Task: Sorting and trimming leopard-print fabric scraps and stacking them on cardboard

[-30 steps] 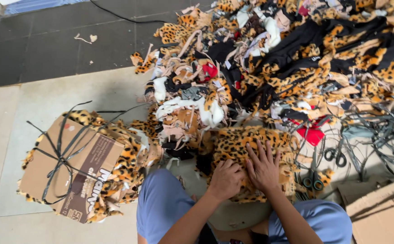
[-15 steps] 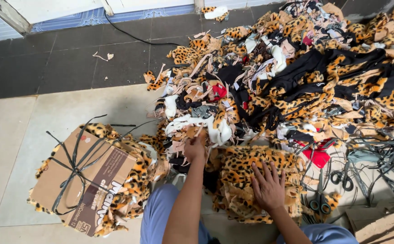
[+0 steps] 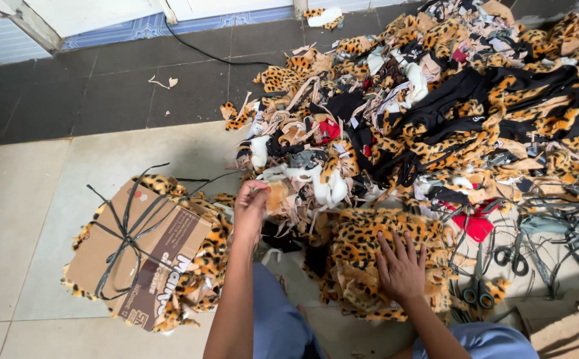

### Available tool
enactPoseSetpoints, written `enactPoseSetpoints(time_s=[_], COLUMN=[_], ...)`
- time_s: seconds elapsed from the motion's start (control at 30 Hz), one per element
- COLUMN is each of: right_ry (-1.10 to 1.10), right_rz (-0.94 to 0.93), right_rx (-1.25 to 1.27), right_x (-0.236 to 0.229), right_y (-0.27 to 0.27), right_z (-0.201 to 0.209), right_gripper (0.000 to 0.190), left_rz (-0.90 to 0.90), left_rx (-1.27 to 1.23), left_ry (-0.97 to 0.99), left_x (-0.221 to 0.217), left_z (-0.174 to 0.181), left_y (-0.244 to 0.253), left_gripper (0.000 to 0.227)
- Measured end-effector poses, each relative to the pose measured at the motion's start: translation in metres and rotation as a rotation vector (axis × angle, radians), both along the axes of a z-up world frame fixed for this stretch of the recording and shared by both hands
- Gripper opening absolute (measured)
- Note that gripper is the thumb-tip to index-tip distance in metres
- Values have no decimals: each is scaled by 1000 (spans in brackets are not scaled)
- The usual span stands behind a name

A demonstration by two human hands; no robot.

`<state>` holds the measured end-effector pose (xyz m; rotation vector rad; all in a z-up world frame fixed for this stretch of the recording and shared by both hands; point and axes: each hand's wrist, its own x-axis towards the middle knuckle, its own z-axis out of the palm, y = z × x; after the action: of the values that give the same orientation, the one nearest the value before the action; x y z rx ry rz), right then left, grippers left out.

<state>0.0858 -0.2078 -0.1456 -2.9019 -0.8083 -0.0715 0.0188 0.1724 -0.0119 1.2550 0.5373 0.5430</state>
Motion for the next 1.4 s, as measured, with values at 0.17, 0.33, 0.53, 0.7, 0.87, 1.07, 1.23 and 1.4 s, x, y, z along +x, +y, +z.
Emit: enactPoseSetpoints(time_s=[0.17,0.33,0.53,0.7,0.87,1.07,1.23,1.4], right_ry=[44,153,158,220,204,39,-193,178], right_rz=[16,-15,-32,-38,-49,-54,119,139], right_rx=[-30,-48,27,43,71,361,464,572], right_x=[9,4,2,1,2,12,49,93], right_y=[1,1,-2,-1,0,24,78,143], right_z=[1,5,7,13,9,43,56,59], right_gripper=[63,64,56,56,53,33,31,20], left_rz=[-50,-198,163,-40,21,115,189,-27], left_rx=[-259,-439,308,613,563,840,1244,682], left_ry=[-146,-428,161,471,340,421,502,675], left_x=[2,-11,-14,-7,-5,19,73,135], left_z=[13,49,27,-50,-112,-118,-74,-58], left_y=[13,11,14,7,-20,-63,-86,-84], left_gripper=[21,25,27,11,14,14,19,47])
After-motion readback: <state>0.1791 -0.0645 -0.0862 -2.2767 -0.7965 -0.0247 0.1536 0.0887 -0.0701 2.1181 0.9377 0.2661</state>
